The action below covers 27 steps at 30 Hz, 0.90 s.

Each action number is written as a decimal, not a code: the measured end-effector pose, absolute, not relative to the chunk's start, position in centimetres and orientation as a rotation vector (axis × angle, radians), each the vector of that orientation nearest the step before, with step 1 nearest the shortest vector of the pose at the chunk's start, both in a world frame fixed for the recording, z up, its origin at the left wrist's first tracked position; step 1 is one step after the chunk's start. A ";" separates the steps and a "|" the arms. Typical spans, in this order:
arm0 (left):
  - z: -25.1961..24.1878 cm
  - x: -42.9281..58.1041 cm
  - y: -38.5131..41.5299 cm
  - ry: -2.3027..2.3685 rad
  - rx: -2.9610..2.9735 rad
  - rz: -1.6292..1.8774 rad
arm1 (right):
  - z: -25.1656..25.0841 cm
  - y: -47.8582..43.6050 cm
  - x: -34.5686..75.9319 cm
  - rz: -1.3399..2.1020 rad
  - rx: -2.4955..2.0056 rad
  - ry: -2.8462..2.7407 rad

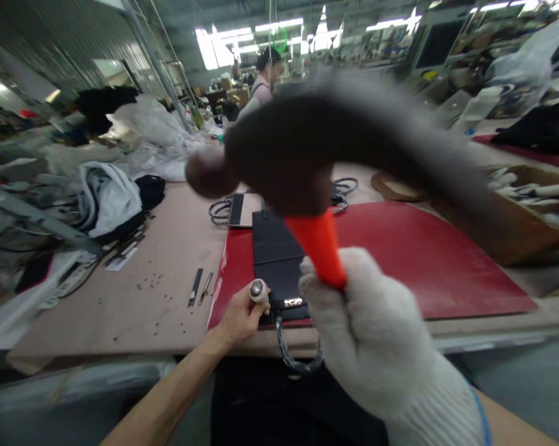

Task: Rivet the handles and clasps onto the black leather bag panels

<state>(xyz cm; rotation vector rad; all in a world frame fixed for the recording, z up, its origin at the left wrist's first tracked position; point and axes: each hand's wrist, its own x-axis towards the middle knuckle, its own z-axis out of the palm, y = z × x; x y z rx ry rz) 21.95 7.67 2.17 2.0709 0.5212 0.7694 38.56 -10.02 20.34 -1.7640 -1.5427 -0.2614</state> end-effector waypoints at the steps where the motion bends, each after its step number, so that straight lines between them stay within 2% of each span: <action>1: 2.1 22.0 7.7 0.530 2.073 0.771 | 19.8 -10.1 38.5 -0.261 -1.812 -1.632; 4: 2.1 22.1 7.6 0.506 2.056 0.758 | 17.7 -10.3 39.0 -0.027 -2.060 -1.862; 7: 2.2 22.0 7.5 0.488 2.049 0.748 | 15.9 -10.2 41.0 0.331 -2.084 -1.648; 11: 2.2 21.8 7.6 0.508 2.020 0.741 | 11.9 -9.8 45.1 0.571 -2.215 -1.271; 17: 2.3 21.7 7.4 0.492 2.005 0.739 | 6.9 -10.4 49.4 0.261 -2.649 -1.082; 21: 2.3 21.5 7.4 0.512 2.060 0.760 | 6.3 -10.0 47.9 -0.071 -2.412 -1.439; 24: 2.0 21.2 7.3 0.490 2.122 0.785 | 5.1 -9.3 45.8 -0.034 -2.161 -1.725; 27: 1.4 20.8 7.2 0.421 2.162 0.805 | 3.8 -9.0 44.7 0.047 -2.133 -1.752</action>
